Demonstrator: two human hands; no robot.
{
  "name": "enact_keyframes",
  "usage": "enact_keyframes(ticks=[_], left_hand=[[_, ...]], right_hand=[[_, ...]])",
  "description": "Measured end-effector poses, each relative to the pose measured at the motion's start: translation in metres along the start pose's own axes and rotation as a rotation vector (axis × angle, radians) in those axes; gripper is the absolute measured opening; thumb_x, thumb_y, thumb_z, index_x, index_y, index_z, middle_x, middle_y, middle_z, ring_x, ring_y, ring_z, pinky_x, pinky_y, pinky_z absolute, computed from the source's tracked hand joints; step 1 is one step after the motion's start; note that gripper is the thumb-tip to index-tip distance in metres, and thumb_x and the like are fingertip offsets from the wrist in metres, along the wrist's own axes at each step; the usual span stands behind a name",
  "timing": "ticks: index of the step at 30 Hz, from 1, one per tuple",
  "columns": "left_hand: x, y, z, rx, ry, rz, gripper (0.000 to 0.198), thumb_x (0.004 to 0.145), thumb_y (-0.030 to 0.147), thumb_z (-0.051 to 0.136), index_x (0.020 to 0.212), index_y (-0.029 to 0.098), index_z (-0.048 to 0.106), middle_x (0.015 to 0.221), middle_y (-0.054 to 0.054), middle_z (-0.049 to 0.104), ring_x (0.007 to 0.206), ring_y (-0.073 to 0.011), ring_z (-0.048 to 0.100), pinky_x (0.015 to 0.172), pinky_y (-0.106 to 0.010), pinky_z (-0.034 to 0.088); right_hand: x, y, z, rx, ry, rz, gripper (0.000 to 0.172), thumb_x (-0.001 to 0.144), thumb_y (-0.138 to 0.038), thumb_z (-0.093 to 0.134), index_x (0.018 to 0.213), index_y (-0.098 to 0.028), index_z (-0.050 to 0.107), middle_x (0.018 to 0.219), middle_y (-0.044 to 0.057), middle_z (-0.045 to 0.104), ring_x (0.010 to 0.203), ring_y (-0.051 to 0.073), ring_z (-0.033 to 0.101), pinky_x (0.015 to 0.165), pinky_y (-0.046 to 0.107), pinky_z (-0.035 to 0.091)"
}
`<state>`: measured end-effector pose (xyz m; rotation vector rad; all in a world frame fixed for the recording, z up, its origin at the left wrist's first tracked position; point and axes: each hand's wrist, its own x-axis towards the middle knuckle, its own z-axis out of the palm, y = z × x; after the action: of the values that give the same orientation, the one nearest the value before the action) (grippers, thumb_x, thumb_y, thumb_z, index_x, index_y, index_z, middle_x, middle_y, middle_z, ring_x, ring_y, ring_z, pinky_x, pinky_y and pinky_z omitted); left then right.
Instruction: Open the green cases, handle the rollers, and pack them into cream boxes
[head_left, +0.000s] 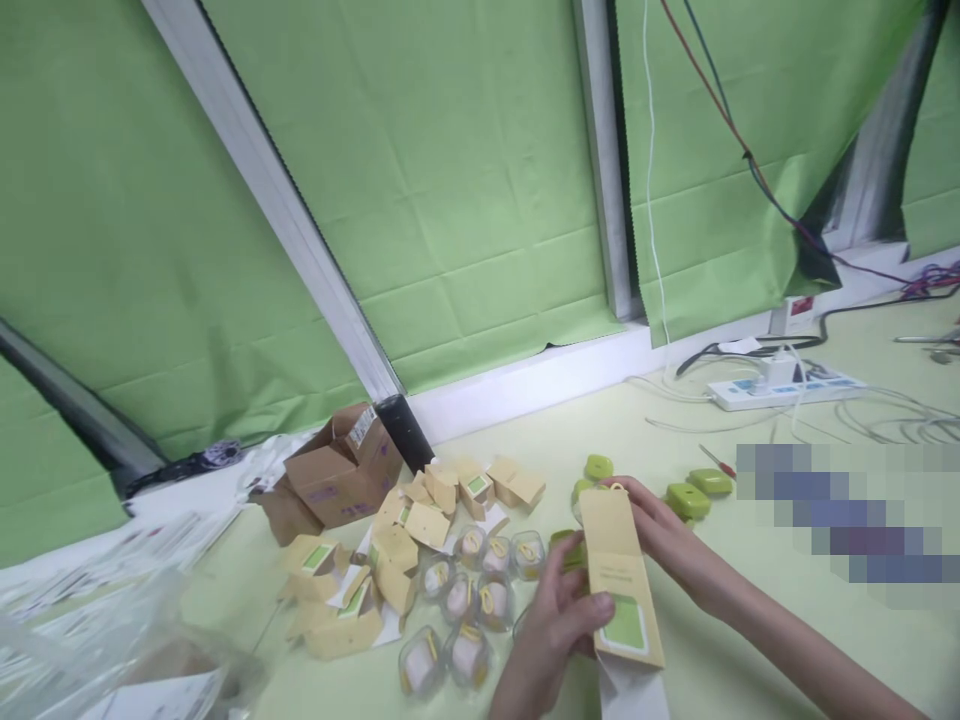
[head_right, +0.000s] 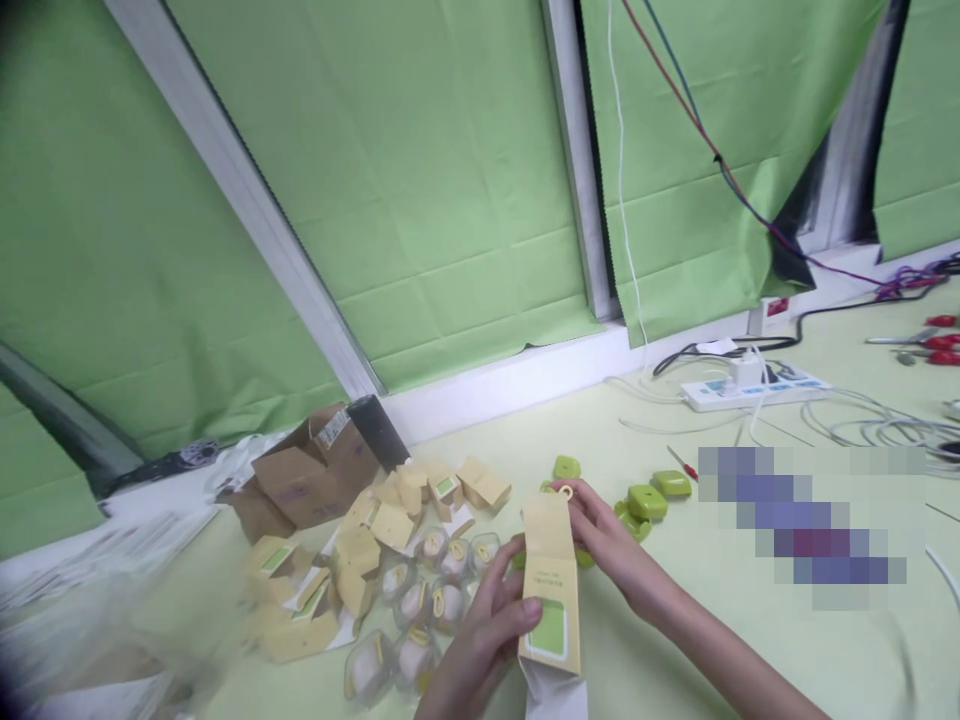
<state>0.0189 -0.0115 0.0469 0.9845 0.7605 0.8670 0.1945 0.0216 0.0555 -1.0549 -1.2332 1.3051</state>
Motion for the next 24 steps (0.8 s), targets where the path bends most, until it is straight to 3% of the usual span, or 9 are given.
enact_keyframes(ticks=[5, 10, 14, 21, 24], left_hand=[[-0.008, 0.007, 0.002, -0.038, 0.087, 0.019, 0.069, 0.066, 0.029, 0.072, 0.125, 0.021, 0.038, 0.102, -0.008, 0.065, 0.084, -0.0210, 0.062, 0.072, -0.028, 0.043], [-0.007, 0.000, -0.006, -0.066, 0.058, -0.026, 0.068, 0.066, 0.026, 0.071, 0.127, 0.019, 0.042, 0.112, -0.010, 0.063, 0.092, -0.0217, 0.061, 0.073, -0.026, 0.043], [-0.005, -0.006, -0.008, -0.057, 0.098, -0.014, 0.061, 0.071, 0.027, 0.067, 0.128, 0.019, 0.044, 0.117, -0.010, 0.060, 0.093, -0.0213, 0.061, 0.071, -0.026, 0.046], [-0.002, -0.005, 0.001, -0.124, 0.128, -0.012, 0.057, 0.074, 0.032, 0.064, 0.126, 0.017, 0.047, 0.109, -0.010, 0.064, 0.093, -0.0238, 0.061, 0.061, -0.024, 0.047], [-0.003, -0.003, -0.001, -0.198, 0.243, 0.093, 0.045, 0.078, 0.034, 0.059, 0.119, 0.017, 0.052, 0.106, -0.009, 0.065, 0.092, -0.0226, 0.061, 0.063, -0.025, 0.047]], right_hand=[[-0.001, 0.001, 0.002, -0.062, 0.024, 0.037, 0.049, 0.084, -0.061, 0.041, 0.107, -0.021, 0.057, 0.095, 0.004, 0.065, 0.086, 0.023, 0.060, 0.072, 0.033, 0.050], [-0.001, -0.003, -0.004, -0.195, -0.040, 0.068, 0.037, 0.079, -0.056, 0.052, 0.090, -0.023, 0.066, 0.078, 0.001, 0.065, 0.076, 0.021, 0.058, 0.064, 0.030, 0.047], [0.000, 0.000, -0.006, -0.241, -0.079, 0.112, 0.040, 0.079, -0.057, 0.049, 0.076, -0.023, 0.070, 0.080, 0.005, 0.067, 0.080, 0.025, 0.058, 0.066, 0.034, 0.048], [-0.002, 0.003, 0.002, -0.272, -0.161, 0.138, 0.065, 0.090, -0.060, 0.020, 0.093, -0.018, 0.070, 0.074, 0.006, 0.066, 0.068, 0.022, 0.057, 0.066, 0.038, 0.049], [-0.012, 0.002, 0.002, -0.339, -0.173, -0.037, 0.060, 0.090, -0.060, 0.020, 0.122, -0.022, 0.055, 0.107, 0.010, 0.062, 0.090, 0.025, 0.059, 0.081, 0.042, 0.048]])
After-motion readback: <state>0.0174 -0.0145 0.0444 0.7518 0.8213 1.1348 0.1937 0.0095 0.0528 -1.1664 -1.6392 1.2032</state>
